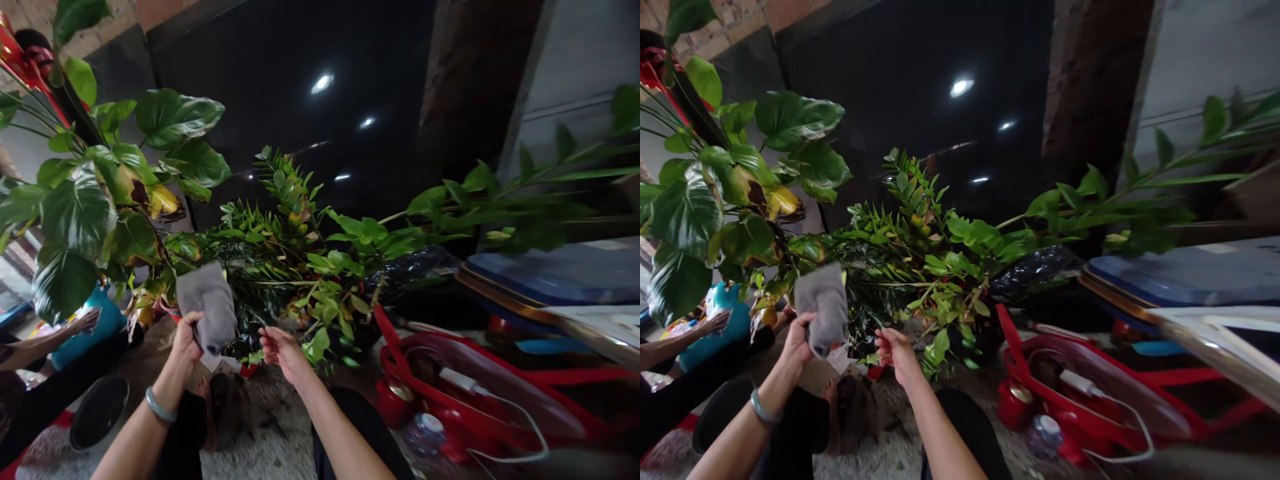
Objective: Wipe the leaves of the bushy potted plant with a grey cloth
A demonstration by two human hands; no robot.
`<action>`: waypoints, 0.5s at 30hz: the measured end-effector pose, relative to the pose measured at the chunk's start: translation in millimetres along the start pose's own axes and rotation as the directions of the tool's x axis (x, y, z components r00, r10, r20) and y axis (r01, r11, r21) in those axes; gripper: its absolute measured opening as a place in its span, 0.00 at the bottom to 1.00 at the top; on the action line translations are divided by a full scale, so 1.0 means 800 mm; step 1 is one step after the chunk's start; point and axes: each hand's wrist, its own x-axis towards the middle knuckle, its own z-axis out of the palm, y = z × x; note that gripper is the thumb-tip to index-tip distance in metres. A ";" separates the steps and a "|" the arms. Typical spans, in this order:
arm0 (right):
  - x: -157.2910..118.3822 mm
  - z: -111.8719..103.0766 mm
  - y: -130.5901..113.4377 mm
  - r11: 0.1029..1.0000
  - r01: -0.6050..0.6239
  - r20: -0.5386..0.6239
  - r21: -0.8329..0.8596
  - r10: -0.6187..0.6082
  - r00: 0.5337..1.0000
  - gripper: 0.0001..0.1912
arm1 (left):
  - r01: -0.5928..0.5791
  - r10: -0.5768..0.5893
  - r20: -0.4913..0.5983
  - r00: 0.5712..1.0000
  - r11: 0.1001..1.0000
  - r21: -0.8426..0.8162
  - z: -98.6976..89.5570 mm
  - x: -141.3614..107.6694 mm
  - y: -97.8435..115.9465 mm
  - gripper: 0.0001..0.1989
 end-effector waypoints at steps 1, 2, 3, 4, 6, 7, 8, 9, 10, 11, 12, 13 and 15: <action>0.001 -0.001 0.001 1.000 -0.001 0.007 0.002 0.001 1.000 0.12 | 0.103 -0.103 -0.003 0.995 0.993 0.061 -0.013 -0.004 -0.017 0.13; 0.003 -0.002 0.003 1.000 0.000 0.009 0.000 0.000 1.000 0.11 | 0.214 -0.216 0.006 0.976 0.970 0.118 -0.025 -0.009 -0.032 0.15; 0.004 -0.003 0.006 1.000 0.004 0.003 -0.005 -0.004 1.000 0.10 | 0.312 -0.321 0.025 0.947 0.935 0.166 -0.036 -0.016 -0.045 0.17; 0.006 -0.004 0.008 1.000 0.014 -0.004 -0.012 -0.014 1.000 0.10 | 0.385 -0.403 0.053 0.914 0.900 0.204 -0.042 -0.024 -0.053 0.19; 0.008 -0.003 0.013 0.999 0.035 -0.027 -0.026 -0.036 0.999 0.10 | 0.431 -0.469 0.119 0.875 0.868 0.248 -0.040 -0.034 -0.053 0.21; 0.009 -0.002 0.014 0.999 0.042 -0.035 -0.027 -0.043 0.998 0.10 | 0.408 -0.450 0.146 0.881 0.878 0.250 -0.032 -0.035 -0.046 0.21; 0.009 -0.001 0.015 0.999 0.041 -0.038 -0.026 -0.042 0.998 0.10 | 0.356 -0.400 0.173 0.900 0.904 0.237 -0.020 -0.033 -0.035 0.21; 0.009 0.001 0.015 0.999 0.032 -0.040 -0.024 -0.033 0.999 0.10 | 0.282 -0.323 0.194 0.926 0.936 0.209 -0.007 -0.028 -0.022 0.19; 0.008 0.002 0.015 1.000 0.020 -0.039 -0.021 -0.021 0.999 0.10 | 0.194 -0.228 0.205 0.952 0.966 0.169 0.006 -0.021 -0.010 0.17; 0.007 0.003 0.014 1.000 0.005 -0.037 -0.019 -0.006 0.999 0.10 | 0.104 -0.127 0.202 0.971 0.987 0.121 0.017 -0.013 -0.001 0.15; 0.007 0.004 0.012 1.000 -0.009 -0.030 -0.019 0.009 1.000 0.11 | 0.031 -0.044 0.181 0.982 0.997 0.077 0.025 -0.004 0.004 0.12; 0.006 0.004 0.011 1.000 -0.021 -0.030 -0.020 0.020 0.999 0.11 | -0.014 0.007 0.152 0.988 0.999 0.045 0.027 0.004 0.003 0.10; 0.006 0.002 0.010 0.999 -0.034 -0.025 -0.023 0.033 0.999 0.11 | 0.005 -0.008 0.105 0.994 0.999 0.034 0.019 0.013 -0.011 0.08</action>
